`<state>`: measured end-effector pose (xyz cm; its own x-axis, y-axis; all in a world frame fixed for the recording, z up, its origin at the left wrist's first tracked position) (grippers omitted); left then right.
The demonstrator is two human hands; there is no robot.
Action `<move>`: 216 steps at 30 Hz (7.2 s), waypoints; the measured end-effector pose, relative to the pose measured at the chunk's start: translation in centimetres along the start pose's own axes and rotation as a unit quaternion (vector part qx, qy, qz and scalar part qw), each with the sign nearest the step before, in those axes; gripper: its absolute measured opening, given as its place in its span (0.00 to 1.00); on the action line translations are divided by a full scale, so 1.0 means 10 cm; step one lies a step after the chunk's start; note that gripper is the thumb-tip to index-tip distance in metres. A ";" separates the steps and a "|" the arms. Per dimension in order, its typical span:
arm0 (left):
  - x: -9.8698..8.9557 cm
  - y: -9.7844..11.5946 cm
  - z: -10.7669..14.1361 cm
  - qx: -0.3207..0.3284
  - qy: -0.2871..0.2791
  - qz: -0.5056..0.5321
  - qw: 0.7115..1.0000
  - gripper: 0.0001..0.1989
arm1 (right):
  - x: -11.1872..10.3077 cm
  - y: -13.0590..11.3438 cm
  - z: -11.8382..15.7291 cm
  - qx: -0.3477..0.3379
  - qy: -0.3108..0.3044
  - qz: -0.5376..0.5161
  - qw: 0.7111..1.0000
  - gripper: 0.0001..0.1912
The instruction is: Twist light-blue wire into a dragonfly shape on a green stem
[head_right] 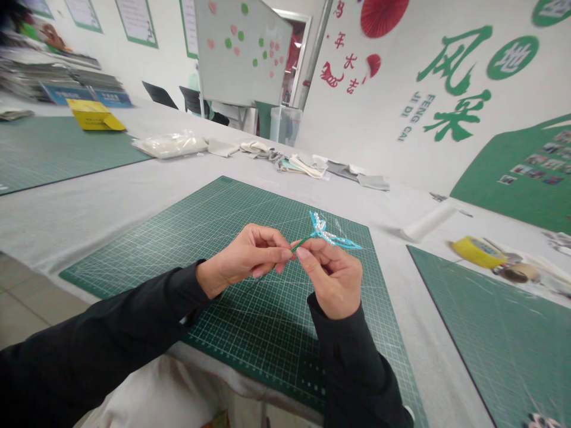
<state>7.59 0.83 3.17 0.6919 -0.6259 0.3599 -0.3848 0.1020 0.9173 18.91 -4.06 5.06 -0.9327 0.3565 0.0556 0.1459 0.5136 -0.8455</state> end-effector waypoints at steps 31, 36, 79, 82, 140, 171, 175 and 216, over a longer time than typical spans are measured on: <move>0.11 -0.10 0.09 -0.134 -0.148 0.107 0.974 0.07 | 0.07 -0.02 0.01 0.021 -0.073 -0.059 0.995 0.06; 0.13 -0.09 0.11 -0.143 -0.144 0.111 0.973 0.07 | 0.05 0.02 0.02 0.039 -0.067 -0.065 0.995 0.03; -0.02 -0.05 -0.02 -0.009 0.019 0.014 1.000 0.12 | -0.10 0.10 -0.02 0.023 0.053 0.030 0.998 0.07; -0.01 -0.03 -0.01 -0.002 0.033 -0.008 0.999 0.14 | -0.12 0.11 -0.03 0.017 0.059 0.038 0.997 0.07; 0.01 -0.06 -0.02 -0.039 -0.017 0.067 0.997 0.11 | -0.04 0.10 -0.02 0.028 0.027 0.000 0.999 0.05; -0.01 -0.04 -0.01 -0.007 -0.001 0.041 0.999 0.11 | -0.06 0.09 -0.01 0.020 0.043 0.029 0.998 0.06; -0.01 -0.05 -0.02 -0.023 -0.003 0.032 0.999 0.12 | -0.07 0.10 -0.01 0.016 0.044 0.034 0.998 0.06; 0.01 -0.12 0.00 -0.077 -0.072 0.076 0.992 0.08 | 0.03 0.01 0.01 0.012 0.018 -0.004 1.000 0.03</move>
<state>8.16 0.62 2.13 0.5348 -0.6972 0.4774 -0.3715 0.3134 0.8739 18.60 -3.98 4.99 -0.9214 0.3801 0.0811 0.1301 0.4984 -0.8571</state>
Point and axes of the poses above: each hand's wrist, its own z-axis away from the middle knuckle, its own x-axis out of the palm, y = z × x, the point moved 7 cm from there along -z, towards the middle knuckle, and after that the axes turned 9 degrees about y, right-handed, at the moved point
